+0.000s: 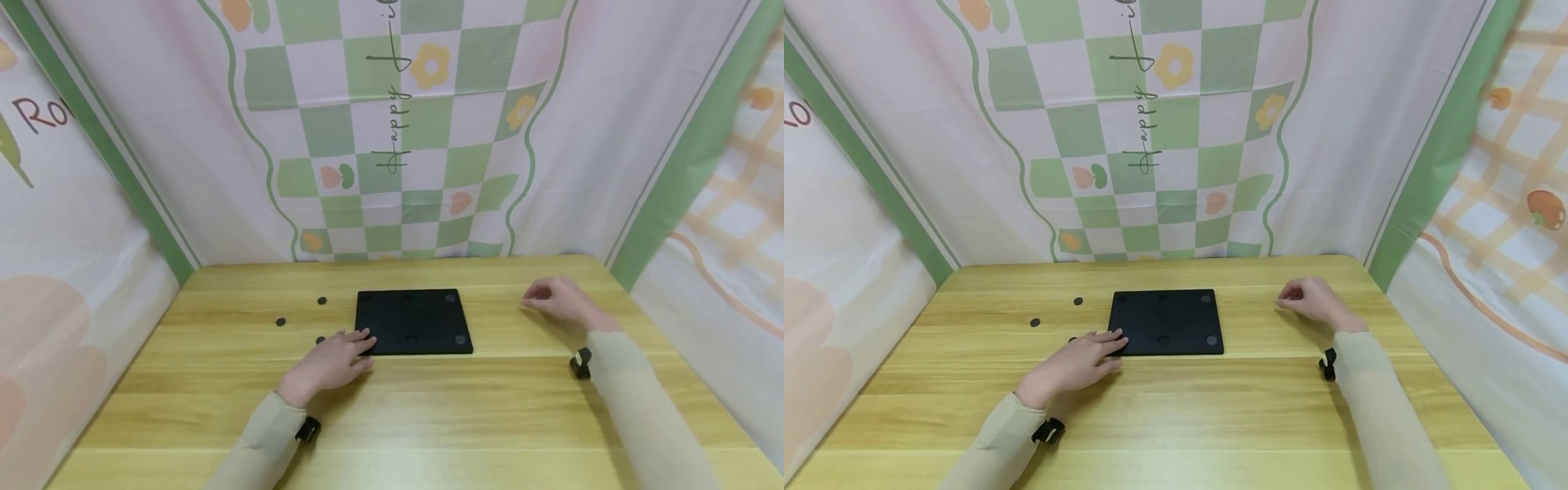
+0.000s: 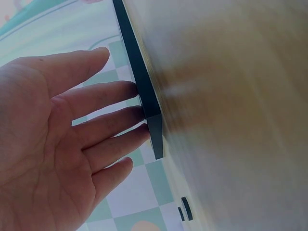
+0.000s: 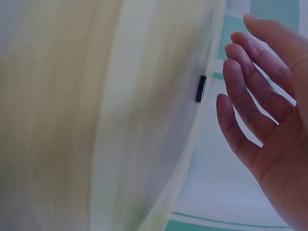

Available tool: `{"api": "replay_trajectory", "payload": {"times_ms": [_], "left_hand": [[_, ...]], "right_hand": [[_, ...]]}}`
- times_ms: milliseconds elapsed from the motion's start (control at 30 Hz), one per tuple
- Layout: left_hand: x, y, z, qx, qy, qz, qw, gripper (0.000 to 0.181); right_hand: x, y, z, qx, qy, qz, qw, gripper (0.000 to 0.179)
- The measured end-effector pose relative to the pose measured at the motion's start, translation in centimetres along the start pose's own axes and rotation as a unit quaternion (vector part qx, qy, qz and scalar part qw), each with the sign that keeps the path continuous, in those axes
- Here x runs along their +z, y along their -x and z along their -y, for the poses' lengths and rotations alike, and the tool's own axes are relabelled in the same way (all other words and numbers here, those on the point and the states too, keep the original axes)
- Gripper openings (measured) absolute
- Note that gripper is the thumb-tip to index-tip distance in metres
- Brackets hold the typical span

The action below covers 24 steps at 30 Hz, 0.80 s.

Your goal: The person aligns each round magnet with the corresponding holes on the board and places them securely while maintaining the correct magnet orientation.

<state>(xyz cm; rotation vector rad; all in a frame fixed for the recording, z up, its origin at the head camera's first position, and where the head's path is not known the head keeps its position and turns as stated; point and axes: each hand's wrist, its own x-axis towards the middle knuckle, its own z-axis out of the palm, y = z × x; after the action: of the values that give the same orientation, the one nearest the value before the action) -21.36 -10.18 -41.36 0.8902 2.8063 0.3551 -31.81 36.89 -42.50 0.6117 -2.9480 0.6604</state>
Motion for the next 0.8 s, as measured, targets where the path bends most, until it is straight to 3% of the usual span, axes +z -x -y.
{"api": "replay_trajectory", "payload": {"times_ms": [800], "left_hand": [[0.0,0.0,0.0,-0.001,0.003,0.0,1.0,0.049]], "right_hand": [[-1.5,2.2,-2.5,0.006,0.016,-0.02,0.9997,0.012]]}}
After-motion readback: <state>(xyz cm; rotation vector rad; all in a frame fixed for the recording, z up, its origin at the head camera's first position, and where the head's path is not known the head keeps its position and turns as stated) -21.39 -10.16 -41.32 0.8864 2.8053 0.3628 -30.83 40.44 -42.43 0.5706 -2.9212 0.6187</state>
